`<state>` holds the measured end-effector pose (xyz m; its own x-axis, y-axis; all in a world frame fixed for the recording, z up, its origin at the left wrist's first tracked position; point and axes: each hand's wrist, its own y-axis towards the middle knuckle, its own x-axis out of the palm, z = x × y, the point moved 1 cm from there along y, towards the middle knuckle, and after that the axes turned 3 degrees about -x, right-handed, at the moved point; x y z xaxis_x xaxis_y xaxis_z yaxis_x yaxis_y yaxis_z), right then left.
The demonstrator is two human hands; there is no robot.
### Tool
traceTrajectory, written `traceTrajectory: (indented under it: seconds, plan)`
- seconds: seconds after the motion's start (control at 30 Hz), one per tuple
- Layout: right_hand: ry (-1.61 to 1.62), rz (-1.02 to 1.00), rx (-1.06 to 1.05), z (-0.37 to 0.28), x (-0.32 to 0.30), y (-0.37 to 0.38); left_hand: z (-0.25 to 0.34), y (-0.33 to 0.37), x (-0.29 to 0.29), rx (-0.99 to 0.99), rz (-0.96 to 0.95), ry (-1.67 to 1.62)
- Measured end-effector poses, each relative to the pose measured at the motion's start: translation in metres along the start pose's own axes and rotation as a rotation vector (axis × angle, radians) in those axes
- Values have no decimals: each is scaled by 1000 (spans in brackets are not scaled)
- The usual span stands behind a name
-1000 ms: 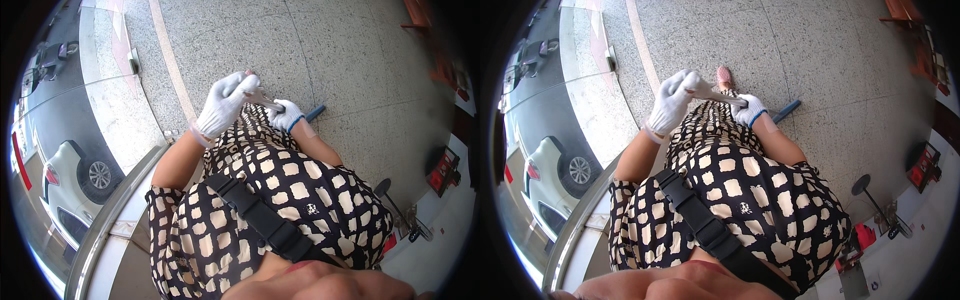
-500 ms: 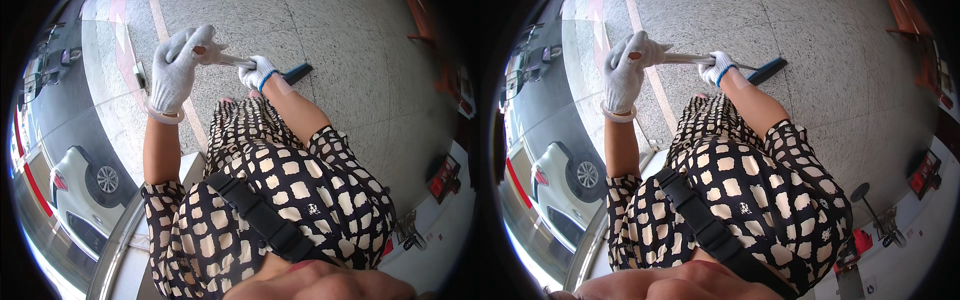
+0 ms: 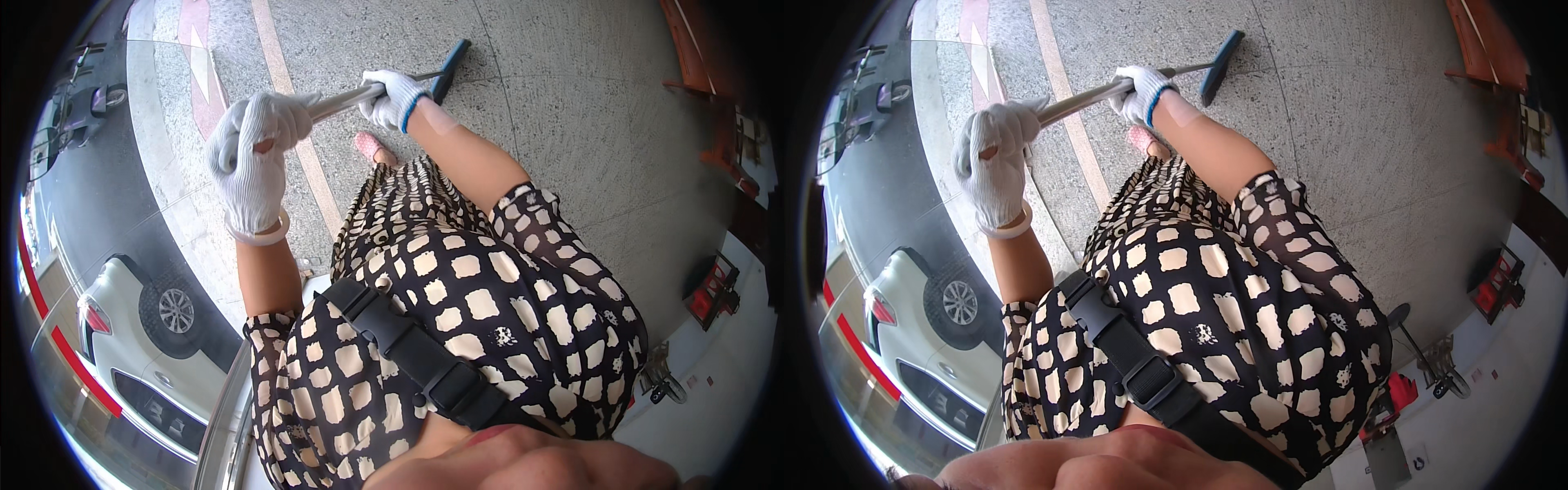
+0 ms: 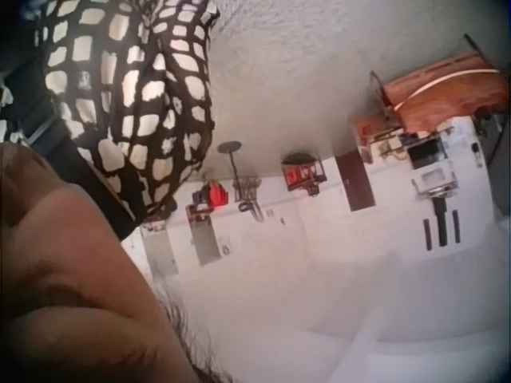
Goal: The person sweeps the tiled floor using a long-handled squeegee broom and then wipes the handle of the tool with a cloth.
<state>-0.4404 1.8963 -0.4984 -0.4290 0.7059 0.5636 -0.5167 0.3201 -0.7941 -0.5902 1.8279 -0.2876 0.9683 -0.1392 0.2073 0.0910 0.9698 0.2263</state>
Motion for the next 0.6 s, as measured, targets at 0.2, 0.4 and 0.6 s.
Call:
traceTrajectory:
  seconds: [0.2,0.4,0.6]
  plan:
    - [85,187,-87,21,20,-25,20,35,-45,18,-87,-121]
    - [71,364,-144,-5,-26,-2,-33,50,-61,-520,75,-74]
    - [229,419,-18,-53,-114,85,-85,73,-60,-723,-82,-14]
